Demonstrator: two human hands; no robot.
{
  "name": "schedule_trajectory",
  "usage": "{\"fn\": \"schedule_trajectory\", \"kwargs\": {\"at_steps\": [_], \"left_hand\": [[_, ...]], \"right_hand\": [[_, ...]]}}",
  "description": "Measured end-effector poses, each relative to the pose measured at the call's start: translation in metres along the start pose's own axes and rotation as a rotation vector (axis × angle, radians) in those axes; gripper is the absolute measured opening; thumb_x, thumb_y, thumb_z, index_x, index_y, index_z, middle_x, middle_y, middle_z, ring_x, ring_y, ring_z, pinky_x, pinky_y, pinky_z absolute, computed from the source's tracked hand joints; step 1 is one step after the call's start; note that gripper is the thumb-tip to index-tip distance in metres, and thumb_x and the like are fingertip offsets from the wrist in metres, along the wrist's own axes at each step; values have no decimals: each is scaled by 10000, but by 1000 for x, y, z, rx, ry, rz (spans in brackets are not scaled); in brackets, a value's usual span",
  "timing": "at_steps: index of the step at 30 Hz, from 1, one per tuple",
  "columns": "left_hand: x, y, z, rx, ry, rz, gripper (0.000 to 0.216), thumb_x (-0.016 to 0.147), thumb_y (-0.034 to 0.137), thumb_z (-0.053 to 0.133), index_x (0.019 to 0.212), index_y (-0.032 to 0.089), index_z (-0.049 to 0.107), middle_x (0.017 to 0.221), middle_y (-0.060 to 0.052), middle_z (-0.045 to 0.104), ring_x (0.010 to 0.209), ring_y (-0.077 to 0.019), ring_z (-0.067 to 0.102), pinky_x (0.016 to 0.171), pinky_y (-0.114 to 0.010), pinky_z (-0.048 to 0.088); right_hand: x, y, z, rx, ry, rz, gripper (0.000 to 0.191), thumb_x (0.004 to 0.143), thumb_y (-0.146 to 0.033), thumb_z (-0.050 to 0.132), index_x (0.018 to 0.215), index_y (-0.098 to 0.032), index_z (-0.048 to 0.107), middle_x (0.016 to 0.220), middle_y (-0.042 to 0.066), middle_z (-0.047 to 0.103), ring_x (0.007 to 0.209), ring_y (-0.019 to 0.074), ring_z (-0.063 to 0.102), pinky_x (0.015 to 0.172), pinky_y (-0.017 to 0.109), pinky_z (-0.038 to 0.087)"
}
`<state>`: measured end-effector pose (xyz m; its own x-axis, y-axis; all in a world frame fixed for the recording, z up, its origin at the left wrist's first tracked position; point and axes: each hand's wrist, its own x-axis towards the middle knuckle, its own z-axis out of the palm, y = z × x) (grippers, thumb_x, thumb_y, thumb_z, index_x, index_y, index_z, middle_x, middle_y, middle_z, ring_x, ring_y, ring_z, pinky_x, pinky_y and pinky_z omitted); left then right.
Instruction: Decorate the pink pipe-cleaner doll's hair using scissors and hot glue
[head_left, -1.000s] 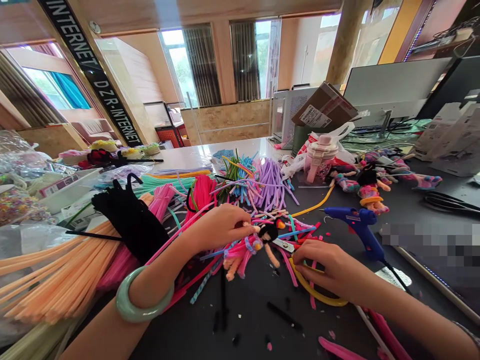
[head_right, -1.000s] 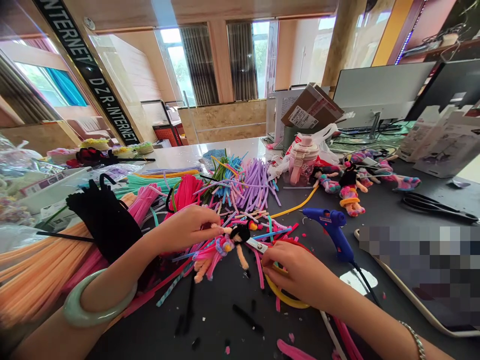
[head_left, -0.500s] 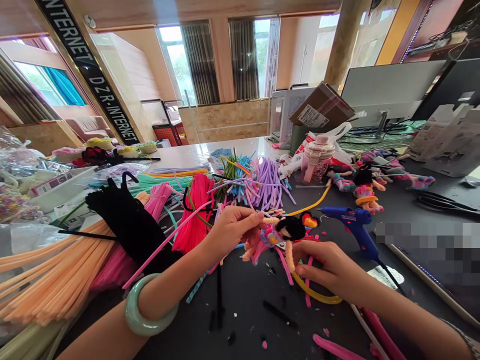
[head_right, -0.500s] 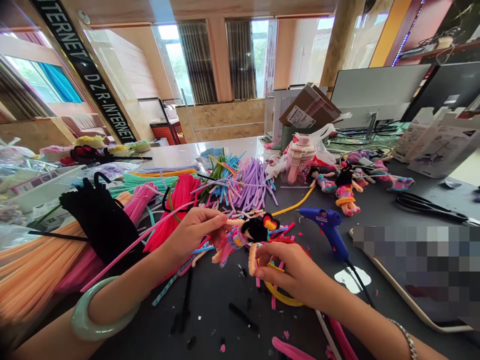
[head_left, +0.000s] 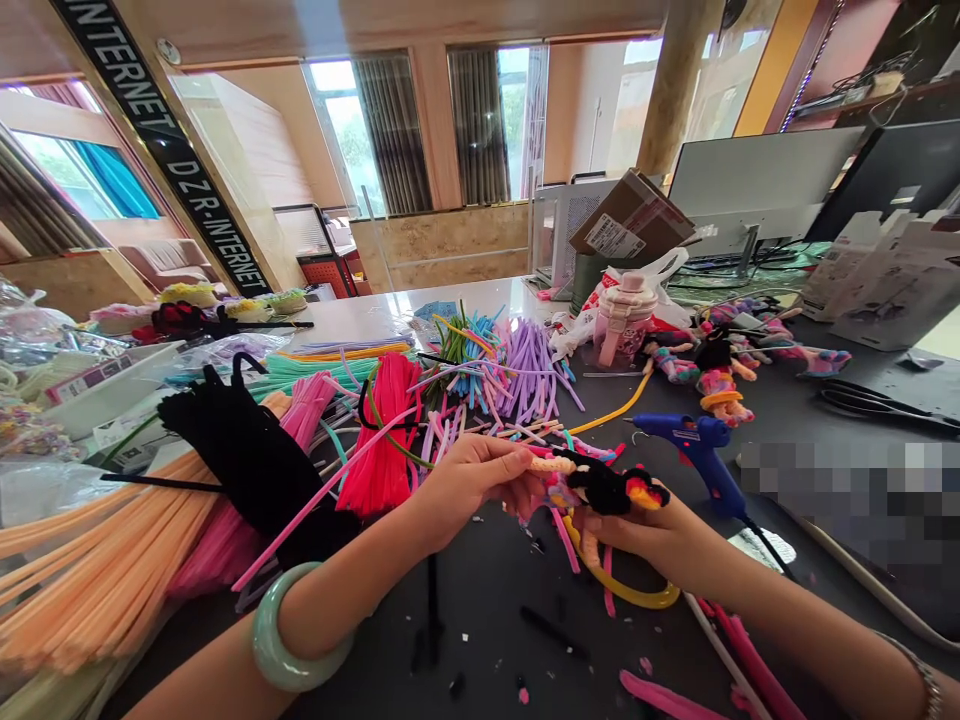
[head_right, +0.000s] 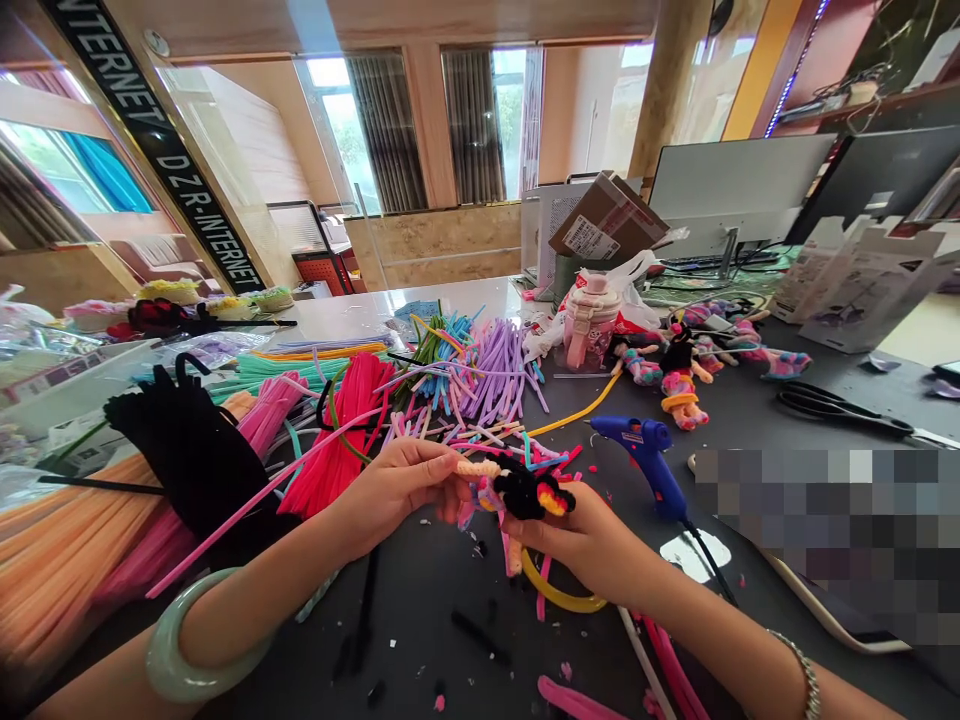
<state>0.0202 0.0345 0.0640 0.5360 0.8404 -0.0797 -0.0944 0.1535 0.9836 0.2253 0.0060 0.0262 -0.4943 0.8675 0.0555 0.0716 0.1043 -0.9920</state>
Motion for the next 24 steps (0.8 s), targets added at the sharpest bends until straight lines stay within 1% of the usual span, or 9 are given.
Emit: {"fn": "schedule_trajectory", "kwargs": {"at_steps": [2, 5, 7, 10, 14, 19, 24], "left_hand": [[1, 0, -1, 13, -12, -2, 397, 679, 476, 715, 692, 80, 686, 606, -59, 651, 497, -111, 573, 510, -222, 394], [2, -3, -4, 38, -24, -18, 393, 695, 476, 699, 668, 84, 680, 591, -57, 647, 505, -111, 574, 526, -223, 403], [4, -5, -6, 69, -31, -45, 391, 703, 476, 690, 692, 85, 688, 607, -60, 655, 516, -114, 580, 532, -225, 406], [6, -7, -7, 117, -53, -103, 403, 675, 485, 705, 754, 90, 705, 640, -59, 668, 512, -117, 580, 518, -229, 402], [5, -6, -3, 171, -93, -129, 403, 659, 487, 710, 768, 100, 713, 657, -51, 670, 507, -108, 569, 508, -226, 385], [2, -5, 0, 234, -112, -124, 408, 673, 495, 691, 772, 100, 715, 681, -54, 670, 523, -105, 562, 519, -222, 371], [0, -5, 2, 247, -171, -118, 442, 682, 525, 673, 752, 90, 700, 691, -68, 668, 534, -108, 546, 529, -230, 373]], "right_hand": [[1, 0, -1, 51, 26, 15, 268, 727, -433, 688, 736, -188, 579, 617, -33, 573, 601, 122, 504, 605, 257, 422], [3, 3, -4, 99, 47, 44, 304, 728, -468, 675, 771, -174, 610, 574, -35, 574, 547, 116, 502, 586, 273, 410], [4, 6, -7, 109, 88, 76, 343, 712, -491, 682, 781, -159, 632, 584, -27, 588, 528, 111, 504, 581, 277, 399], [4, 6, -8, 132, 135, 123, 379, 672, -517, 708, 744, -151, 643, 587, -16, 603, 544, 111, 508, 586, 274, 394], [4, 4, -7, 157, 123, 131, 392, 680, -538, 693, 627, -158, 613, 565, -7, 604, 554, 112, 505, 603, 277, 399], [3, 4, -6, 192, 126, 137, 380, 693, -531, 689, 651, -161, 614, 553, -15, 595, 548, 112, 504, 619, 285, 409], [3, 6, -7, 172, 110, 148, 424, 667, -565, 692, 578, -162, 594, 533, -11, 588, 539, 112, 507, 605, 280, 404]]}}
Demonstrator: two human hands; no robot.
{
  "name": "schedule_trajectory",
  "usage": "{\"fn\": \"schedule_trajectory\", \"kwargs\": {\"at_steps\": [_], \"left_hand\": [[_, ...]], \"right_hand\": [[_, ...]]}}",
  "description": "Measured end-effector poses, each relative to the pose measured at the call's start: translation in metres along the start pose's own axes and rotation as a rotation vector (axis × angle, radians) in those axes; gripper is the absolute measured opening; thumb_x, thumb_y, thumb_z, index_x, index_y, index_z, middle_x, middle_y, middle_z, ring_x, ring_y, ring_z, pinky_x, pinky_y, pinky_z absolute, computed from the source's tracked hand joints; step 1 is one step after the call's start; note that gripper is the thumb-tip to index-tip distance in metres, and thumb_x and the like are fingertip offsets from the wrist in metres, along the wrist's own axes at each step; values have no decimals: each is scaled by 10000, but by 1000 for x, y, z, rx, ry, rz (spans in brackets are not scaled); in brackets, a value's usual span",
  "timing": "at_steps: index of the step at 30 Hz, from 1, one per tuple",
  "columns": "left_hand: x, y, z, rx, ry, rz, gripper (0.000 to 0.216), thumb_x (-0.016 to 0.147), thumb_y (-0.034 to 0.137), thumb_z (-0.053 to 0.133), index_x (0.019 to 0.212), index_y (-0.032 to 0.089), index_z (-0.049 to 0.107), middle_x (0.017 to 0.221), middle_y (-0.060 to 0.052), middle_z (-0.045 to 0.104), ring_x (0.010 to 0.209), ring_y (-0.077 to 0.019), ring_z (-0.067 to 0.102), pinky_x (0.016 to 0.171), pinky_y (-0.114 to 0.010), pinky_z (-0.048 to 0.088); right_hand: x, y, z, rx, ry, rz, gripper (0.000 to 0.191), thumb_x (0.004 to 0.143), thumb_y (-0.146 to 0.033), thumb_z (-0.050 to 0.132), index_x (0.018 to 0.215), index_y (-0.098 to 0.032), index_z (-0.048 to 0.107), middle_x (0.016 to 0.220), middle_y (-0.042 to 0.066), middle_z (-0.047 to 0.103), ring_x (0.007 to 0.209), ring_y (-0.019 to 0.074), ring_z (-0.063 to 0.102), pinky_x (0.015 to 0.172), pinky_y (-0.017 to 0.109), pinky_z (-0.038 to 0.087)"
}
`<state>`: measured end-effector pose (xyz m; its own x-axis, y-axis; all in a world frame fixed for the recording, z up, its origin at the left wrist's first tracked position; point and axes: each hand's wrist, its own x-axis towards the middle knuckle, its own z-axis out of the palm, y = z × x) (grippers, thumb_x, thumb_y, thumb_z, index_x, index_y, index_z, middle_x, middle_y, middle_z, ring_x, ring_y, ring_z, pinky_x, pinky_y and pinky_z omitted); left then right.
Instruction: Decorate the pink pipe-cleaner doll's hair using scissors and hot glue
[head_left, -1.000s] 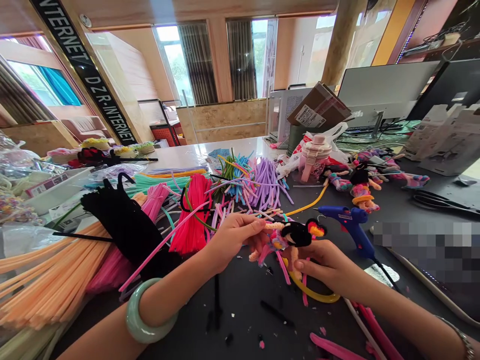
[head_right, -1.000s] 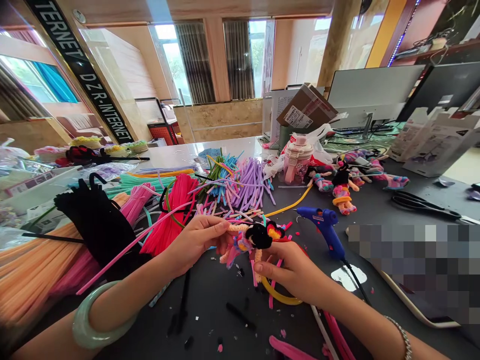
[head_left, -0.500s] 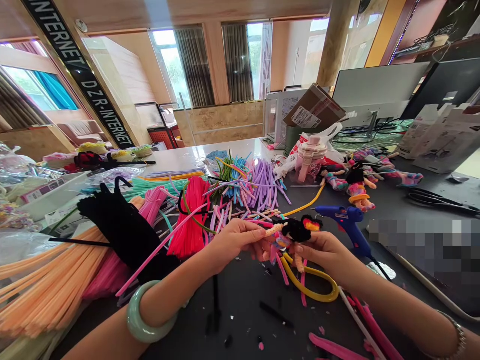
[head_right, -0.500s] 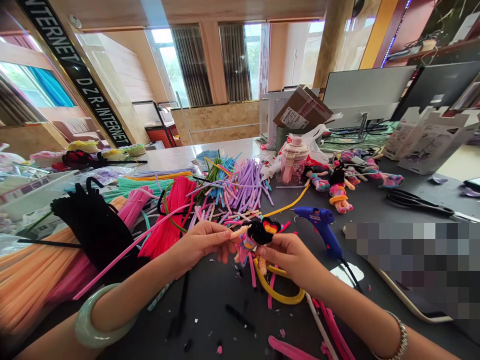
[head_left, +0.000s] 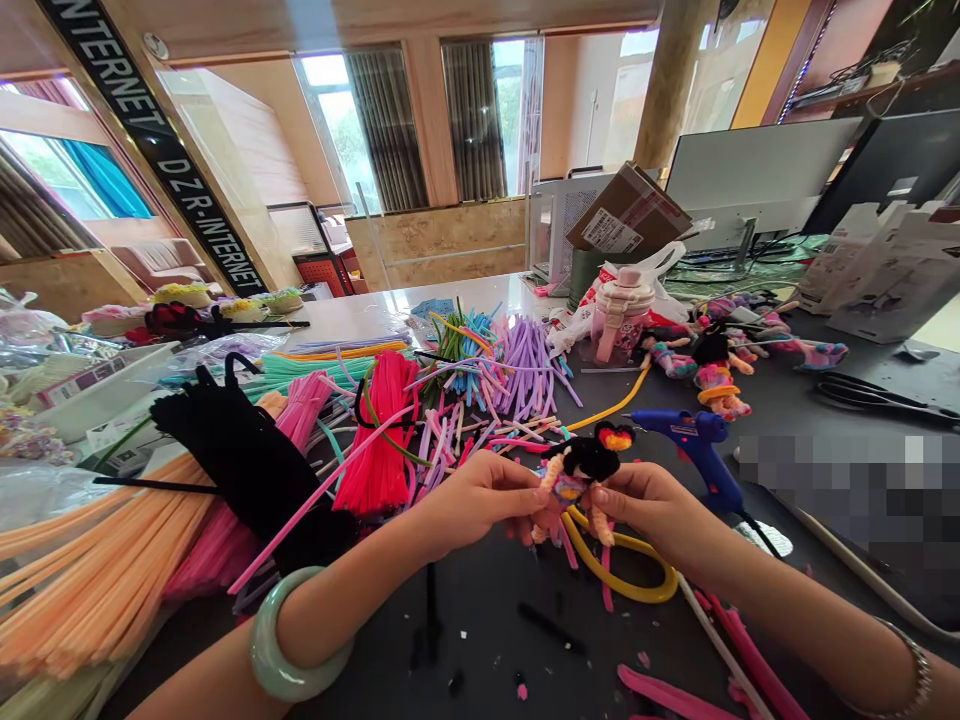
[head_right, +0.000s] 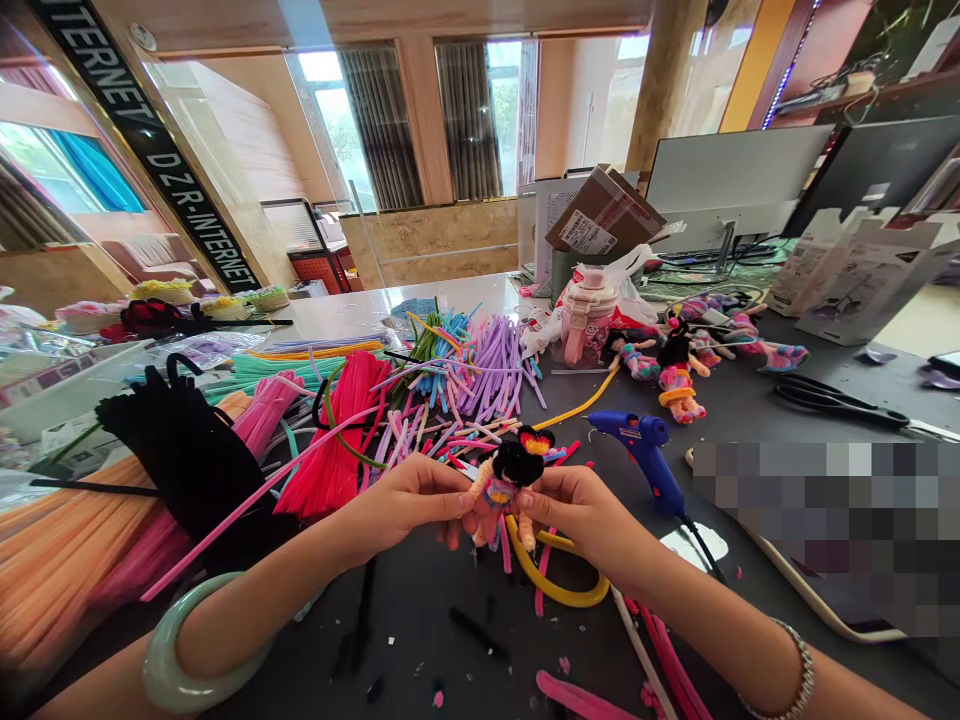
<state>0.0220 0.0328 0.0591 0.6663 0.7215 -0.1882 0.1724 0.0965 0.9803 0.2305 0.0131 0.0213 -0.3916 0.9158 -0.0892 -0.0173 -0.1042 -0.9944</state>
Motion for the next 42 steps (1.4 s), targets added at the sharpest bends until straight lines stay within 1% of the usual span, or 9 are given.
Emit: {"fn": "schedule_trajectory", "kwargs": {"at_steps": [13, 19, 22, 25, 28, 33, 36, 39, 42], "left_hand": [[-3, 1, 7, -15, -79, -36, 428, 666, 534, 685, 659, 109, 631, 645, -40, 639, 544, -98, 535, 519, -210, 367], [-3, 2, 6, 8, -82, -22, 416, 697, 529, 662, 653, 116, 636, 645, -31, 644, 540, -93, 538, 510, -201, 366], [-2, 3, 4, 13, -33, -12, 417, 700, 536, 648, 664, 121, 650, 628, -23, 629, 524, -98, 540, 509, -208, 372], [-1, 4, 1, 23, -11, -2, 438, 706, 555, 627, 693, 119, 668, 625, -21, 616, 510, -101, 542, 504, -215, 363], [-2, 6, 0, 22, -33, 20, 458, 707, 576, 615, 668, 121, 646, 647, -27, 619, 508, -102, 546, 503, -218, 357], [-2, 5, -3, 45, -4, 89, 472, 743, 584, 555, 690, 120, 625, 599, -18, 580, 501, -108, 536, 510, -225, 347], [0, 3, -6, 81, 50, 155, 373, 775, 478, 521, 781, 120, 628, 631, -12, 570, 522, -106, 524, 504, -223, 325], [0, 1, -8, 158, 50, 230, 189, 732, 268, 514, 847, 139, 590, 716, -4, 547, 604, -105, 511, 545, -215, 351], [-4, -1, -7, 325, -11, 259, 260, 662, 109, 513, 915, 171, 508, 808, -5, 537, 691, -115, 524, 613, -221, 398]], "right_hand": [[-1, 1, -1, 29, -50, 28, 425, 676, -572, 686, 604, -168, 575, 529, -22, 581, 553, 126, 536, 612, 277, 405], [-1, 0, 0, 49, -75, 15, 419, 728, -548, 653, 585, -164, 564, 539, -21, 570, 558, 114, 521, 622, 267, 402], [-1, 0, 0, 64, -55, 20, 388, 750, -514, 644, 598, -163, 578, 523, -22, 558, 556, 115, 516, 607, 265, 386], [-2, -2, 1, 120, -2, 37, 337, 716, -482, 672, 634, -162, 606, 529, -19, 562, 558, 127, 519, 590, 272, 373], [-3, -4, 2, 193, 39, 46, 316, 692, -452, 673, 587, -172, 573, 541, -13, 574, 564, 132, 519, 606, 284, 372], [-3, -3, 1, 361, 5, 62, 336, 728, -408, 636, 519, -186, 496, 510, -29, 537, 539, 113, 486, 655, 290, 396], [-3, -2, -1, 454, -6, 72, 317, 702, -387, 657, 512, -187, 499, 499, -25, 537, 525, 107, 477, 628, 270, 408], [-4, -3, -2, 515, 2, 106, 314, 670, -389, 664, 490, -194, 496, 470, -21, 521, 521, 117, 494, 653, 288, 449], [-4, -4, -2, 549, -29, 139, 336, 662, -429, 645, 472, -204, 484, 453, -13, 507, 526, 139, 521, 681, 328, 486]]}}
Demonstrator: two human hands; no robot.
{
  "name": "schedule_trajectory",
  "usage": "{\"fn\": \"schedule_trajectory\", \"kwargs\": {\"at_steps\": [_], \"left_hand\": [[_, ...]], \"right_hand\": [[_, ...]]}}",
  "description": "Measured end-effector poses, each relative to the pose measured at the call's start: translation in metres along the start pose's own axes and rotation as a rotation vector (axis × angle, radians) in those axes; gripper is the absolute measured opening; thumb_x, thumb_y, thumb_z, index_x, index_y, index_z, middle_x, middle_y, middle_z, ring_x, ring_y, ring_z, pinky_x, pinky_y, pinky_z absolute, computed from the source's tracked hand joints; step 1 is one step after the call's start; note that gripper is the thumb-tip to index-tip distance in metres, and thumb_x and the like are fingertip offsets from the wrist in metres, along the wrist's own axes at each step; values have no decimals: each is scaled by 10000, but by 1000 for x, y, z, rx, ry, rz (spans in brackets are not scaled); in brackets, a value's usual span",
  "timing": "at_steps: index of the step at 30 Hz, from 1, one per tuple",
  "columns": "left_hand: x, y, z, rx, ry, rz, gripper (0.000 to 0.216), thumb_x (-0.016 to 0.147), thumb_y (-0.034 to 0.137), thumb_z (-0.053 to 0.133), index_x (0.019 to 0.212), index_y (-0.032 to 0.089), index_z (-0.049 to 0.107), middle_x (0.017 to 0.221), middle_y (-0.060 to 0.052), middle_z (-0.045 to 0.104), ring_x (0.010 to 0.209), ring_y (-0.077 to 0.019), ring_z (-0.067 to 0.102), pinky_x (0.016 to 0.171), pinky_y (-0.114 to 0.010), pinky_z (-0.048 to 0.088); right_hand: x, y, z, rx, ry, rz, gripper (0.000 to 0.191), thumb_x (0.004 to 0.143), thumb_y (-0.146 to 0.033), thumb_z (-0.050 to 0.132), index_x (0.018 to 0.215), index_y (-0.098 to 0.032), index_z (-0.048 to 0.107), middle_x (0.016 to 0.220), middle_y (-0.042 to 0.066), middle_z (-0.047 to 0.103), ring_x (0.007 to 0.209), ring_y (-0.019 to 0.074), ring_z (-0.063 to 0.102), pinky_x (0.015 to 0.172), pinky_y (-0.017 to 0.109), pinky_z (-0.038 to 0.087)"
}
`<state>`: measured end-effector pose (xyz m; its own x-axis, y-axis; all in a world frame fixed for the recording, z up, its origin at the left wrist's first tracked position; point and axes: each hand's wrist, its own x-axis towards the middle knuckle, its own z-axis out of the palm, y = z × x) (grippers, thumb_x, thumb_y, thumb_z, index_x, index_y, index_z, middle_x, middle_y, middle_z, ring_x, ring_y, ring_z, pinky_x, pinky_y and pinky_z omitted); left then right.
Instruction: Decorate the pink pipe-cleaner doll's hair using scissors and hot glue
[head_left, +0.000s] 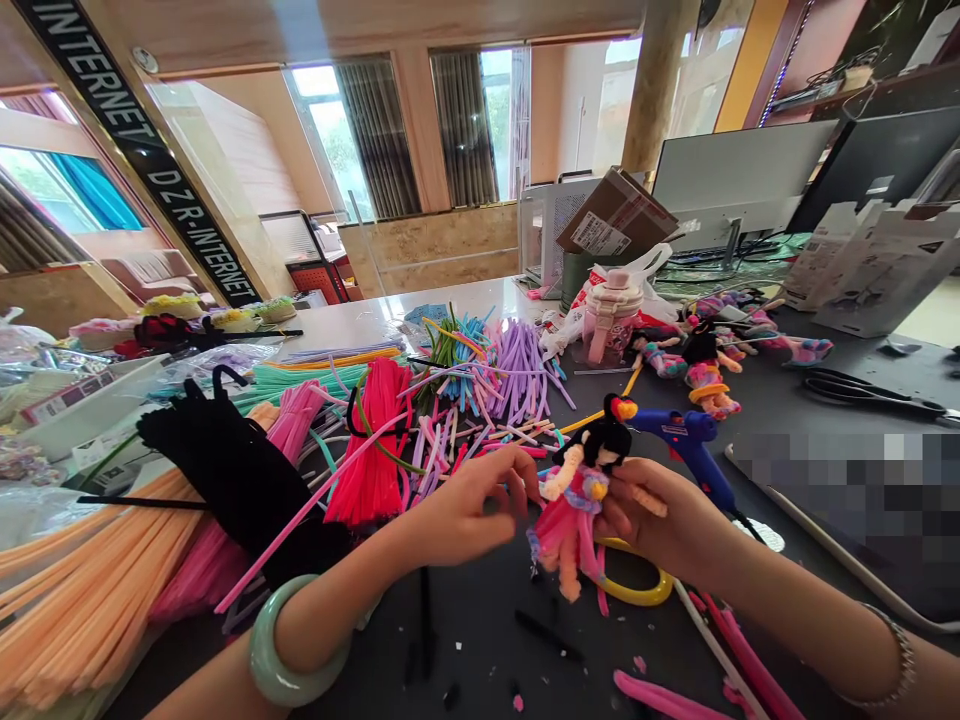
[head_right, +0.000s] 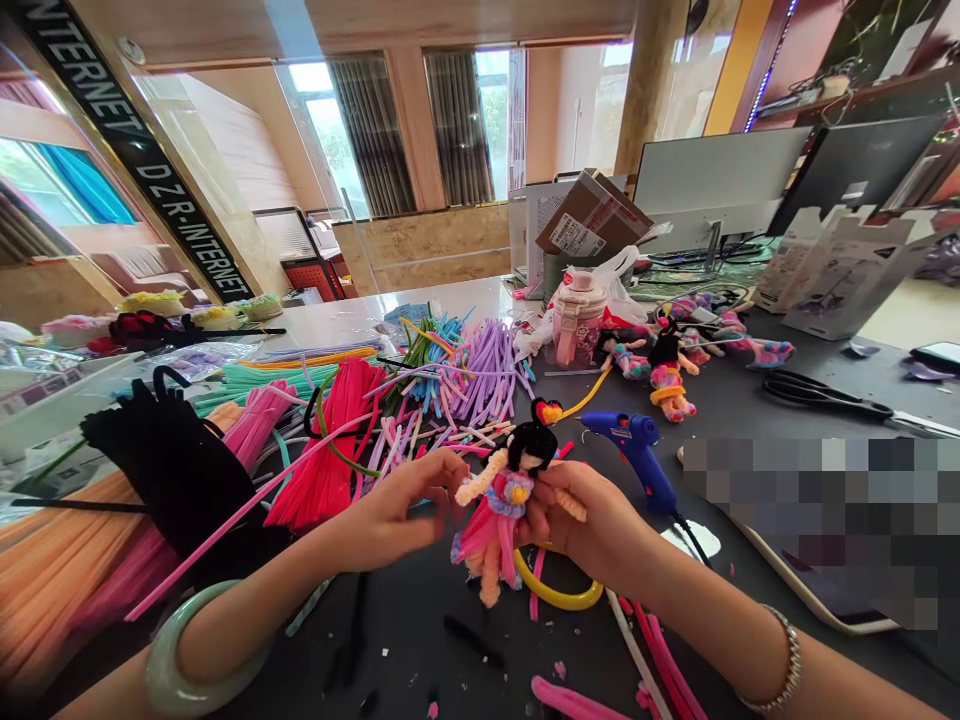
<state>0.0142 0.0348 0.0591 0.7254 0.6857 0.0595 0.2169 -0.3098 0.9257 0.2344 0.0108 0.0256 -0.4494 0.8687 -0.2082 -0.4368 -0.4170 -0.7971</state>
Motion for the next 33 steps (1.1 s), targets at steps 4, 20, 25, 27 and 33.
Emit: {"fn": "schedule_trajectory", "kwargs": {"at_steps": [4, 20, 25, 27, 33], "left_hand": [[-6, -1, 8, 159, -60, 93, 599, 660, 143, 686, 1182, 189, 395, 1016, -66, 559, 917, -186, 562, 808, -296, 445], [0, -5, 33, -519, 8, -43, 700, 649, 174, 788, 1250, 229, 434, 920, -48, 652, 823, -162, 643, 788, -296, 485], [5, -5, 37, -656, 199, -117, 747, 541, 207, 857, 1166, 196, 446, 786, -11, 654, 674, -128, 621, 662, -249, 481], [6, -6, 38, -644, 243, -122, 755, 528, 210, 864, 1147, 198, 431, 765, -3, 655, 668, -130, 620, 652, -244, 474], [5, -5, 42, -562, 283, -154, 779, 501, 221, 867, 1134, 184, 416, 781, -12, 660, 649, -123, 602, 644, -249, 473]], "right_hand": [[1, 0, -1, 61, -29, 34, 316, 665, -407, 633, 477, -204, 480, 450, -13, 515, 524, 138, 533, 668, 319, 501], [6, 4, 0, -233, 171, -47, 324, 772, -481, 490, 615, -198, 498, 510, -33, 479, 486, 118, 500, 540, 274, 464], [0, 1, -3, -751, 376, -411, 269, 814, -479, 511, 902, -224, 521, 694, -18, 522, 593, 136, 498, 531, 260, 422], [-6, 1, -2, -982, 325, -616, 252, 810, -441, 540, 944, -228, 536, 830, 19, 537, 711, 159, 527, 638, 288, 450], [-12, 6, 0, -1445, 165, -996, 561, 644, -463, 733, 1114, -245, 518, 1093, 91, 465, 1009, 270, 496, 830, 394, 454]]}}
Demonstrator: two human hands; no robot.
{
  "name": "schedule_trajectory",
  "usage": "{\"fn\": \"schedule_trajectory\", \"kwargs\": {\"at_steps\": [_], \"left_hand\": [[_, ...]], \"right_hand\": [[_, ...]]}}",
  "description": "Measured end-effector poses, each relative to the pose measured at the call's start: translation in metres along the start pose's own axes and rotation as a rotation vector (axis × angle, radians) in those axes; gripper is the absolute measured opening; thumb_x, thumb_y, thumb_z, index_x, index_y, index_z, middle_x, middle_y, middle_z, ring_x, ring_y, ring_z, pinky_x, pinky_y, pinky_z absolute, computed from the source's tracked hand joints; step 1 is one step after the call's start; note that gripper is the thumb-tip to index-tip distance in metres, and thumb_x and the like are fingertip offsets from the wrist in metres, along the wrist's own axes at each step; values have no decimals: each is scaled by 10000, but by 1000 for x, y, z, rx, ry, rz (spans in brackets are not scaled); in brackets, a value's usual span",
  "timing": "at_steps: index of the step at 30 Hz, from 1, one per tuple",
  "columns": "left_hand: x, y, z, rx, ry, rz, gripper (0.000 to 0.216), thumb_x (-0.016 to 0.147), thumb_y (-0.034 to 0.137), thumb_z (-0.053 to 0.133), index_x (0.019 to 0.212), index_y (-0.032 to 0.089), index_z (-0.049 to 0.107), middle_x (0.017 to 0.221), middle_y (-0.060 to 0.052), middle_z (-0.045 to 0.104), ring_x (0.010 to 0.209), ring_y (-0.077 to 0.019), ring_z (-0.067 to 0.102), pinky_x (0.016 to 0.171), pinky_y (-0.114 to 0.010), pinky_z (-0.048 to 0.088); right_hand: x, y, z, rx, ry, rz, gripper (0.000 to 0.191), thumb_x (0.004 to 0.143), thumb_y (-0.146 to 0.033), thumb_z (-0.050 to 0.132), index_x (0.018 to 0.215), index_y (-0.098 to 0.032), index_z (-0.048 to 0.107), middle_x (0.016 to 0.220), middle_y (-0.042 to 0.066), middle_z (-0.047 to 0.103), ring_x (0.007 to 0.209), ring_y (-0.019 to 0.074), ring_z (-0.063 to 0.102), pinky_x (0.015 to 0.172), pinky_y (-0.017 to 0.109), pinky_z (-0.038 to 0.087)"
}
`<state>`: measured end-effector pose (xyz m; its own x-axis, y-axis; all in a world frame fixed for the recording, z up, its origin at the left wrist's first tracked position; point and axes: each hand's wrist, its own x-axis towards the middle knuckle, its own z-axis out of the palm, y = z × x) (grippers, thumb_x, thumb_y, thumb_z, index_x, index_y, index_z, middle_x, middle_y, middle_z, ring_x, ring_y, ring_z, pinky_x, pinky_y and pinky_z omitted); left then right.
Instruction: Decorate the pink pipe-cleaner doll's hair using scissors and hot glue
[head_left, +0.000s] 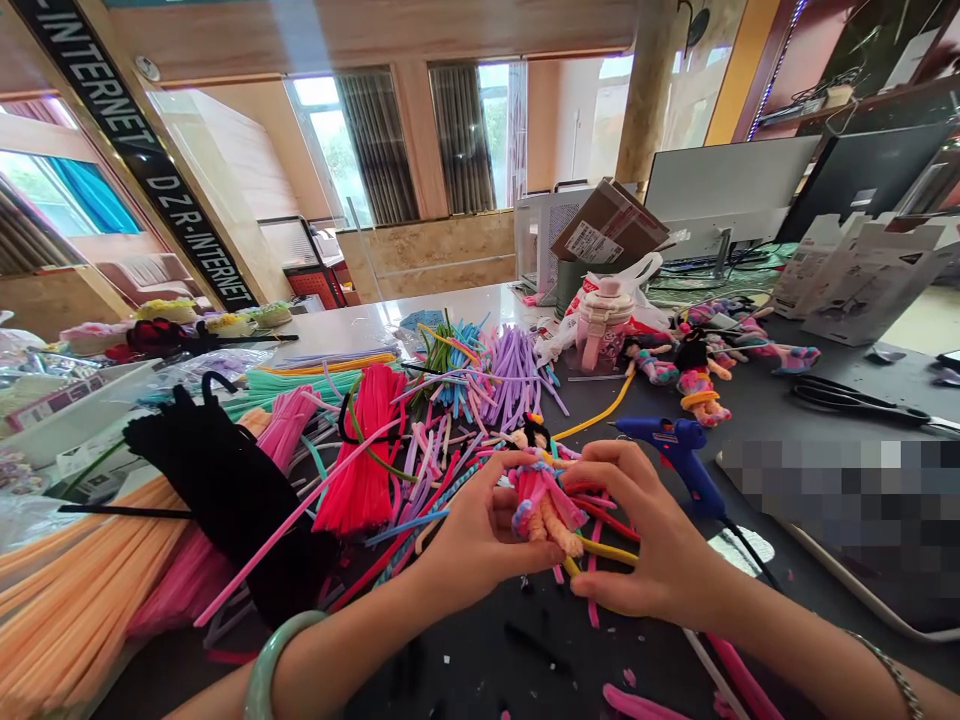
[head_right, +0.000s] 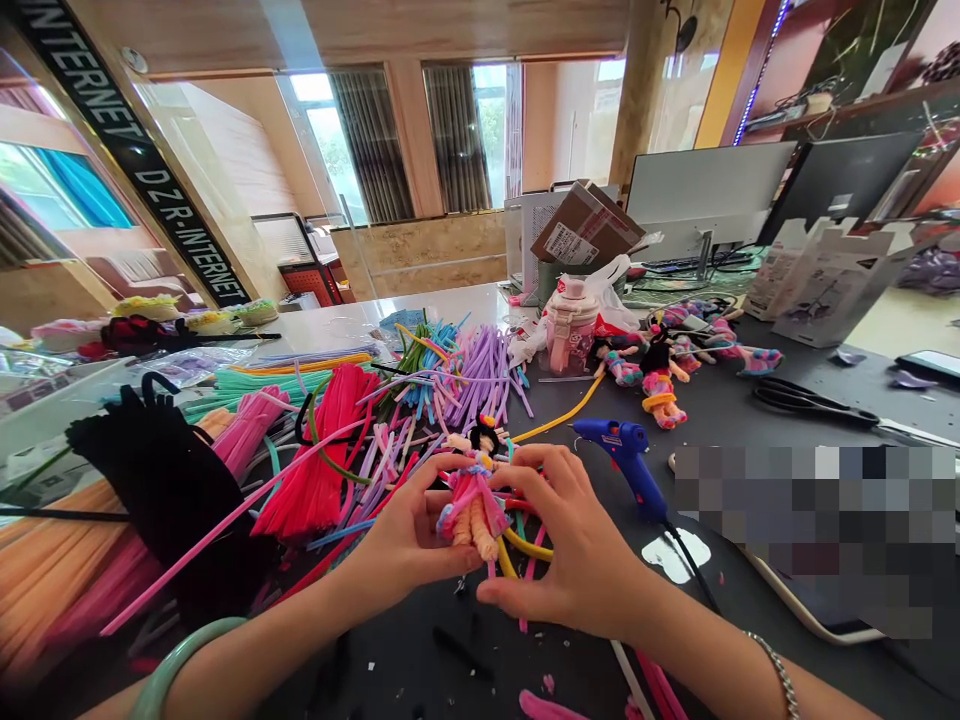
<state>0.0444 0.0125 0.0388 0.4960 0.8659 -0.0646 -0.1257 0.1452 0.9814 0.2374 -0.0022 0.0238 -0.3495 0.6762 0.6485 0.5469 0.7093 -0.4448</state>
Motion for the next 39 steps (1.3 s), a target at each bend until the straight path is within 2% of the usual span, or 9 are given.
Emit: {"fn": "schedule_trajectory", "kwargs": {"at_steps": [4, 8, 15, 20, 25, 30, 39], "left_hand": [[0, -1, 1, 48, -1, -3, 784, 508, 195, 849, 1159, 174, 412, 780, -5, 640, 642, -112, 579, 630, -241, 459], [1, -2, 0, 91, 3, 6, 747, 540, 170, 810, 1174, 169, 415, 765, 5, 615, 639, -107, 560, 614, -232, 430], [1, -2, -1, 200, 20, 34, 693, 564, 149, 767, 1163, 169, 419, 710, 31, 585, 625, -104, 535, 615, -236, 419], [0, -6, -1, 237, 2, 55, 635, 573, 155, 758, 1120, 183, 435, 718, 43, 583, 610, -92, 530, 609, -220, 414], [-1, -9, -1, 291, -29, 87, 603, 587, 123, 727, 1116, 186, 444, 780, 18, 616, 643, -100, 548, 631, -227, 415], [-3, -9, 0, 340, -81, 110, 607, 587, 101, 717, 1129, 185, 456, 744, 32, 591, 613, -88, 516, 617, -222, 403], [-6, -11, 1, 300, -127, 93, 619, 593, 153, 748, 1134, 187, 450, 839, -13, 616, 658, -105, 548, 636, -239, 414]], "right_hand": [[0, 2, 3, -80, -10, -91, 472, 656, -348, 756, 1064, -250, 542, 1045, 76, 511, 971, 250, 498, 823, 391, 446], [1, 3, 4, -83, 40, -140, 294, 704, -343, 731, 948, -247, 597, 959, 62, 557, 886, 224, 510, 781, 375, 445], [6, 1, 1, -48, 123, -107, 76, 799, -307, 642, 812, -233, 630, 842, 45, 589, 806, 188, 551, 718, 330, 468], [8, 3, -1, -32, 130, -10, 98, 824, -316, 612, 787, -231, 646, 832, 33, 579, 774, 167, 567, 693, 299, 477], [7, 11, -1, 80, 81, 150, 142, 841, -354, 583, 822, -241, 667, 880, 33, 565, 804, 160, 582, 728, 276, 486], [9, 15, -2, 186, 28, 281, 204, 859, -388, 549, 799, -235, 671, 893, 29, 551, 813, 149, 559, 759, 260, 464], [11, 17, -1, 280, -34, 381, 253, 847, -424, 549, 757, -227, 679, 912, 32, 547, 830, 154, 550, 777, 256, 435]]}}
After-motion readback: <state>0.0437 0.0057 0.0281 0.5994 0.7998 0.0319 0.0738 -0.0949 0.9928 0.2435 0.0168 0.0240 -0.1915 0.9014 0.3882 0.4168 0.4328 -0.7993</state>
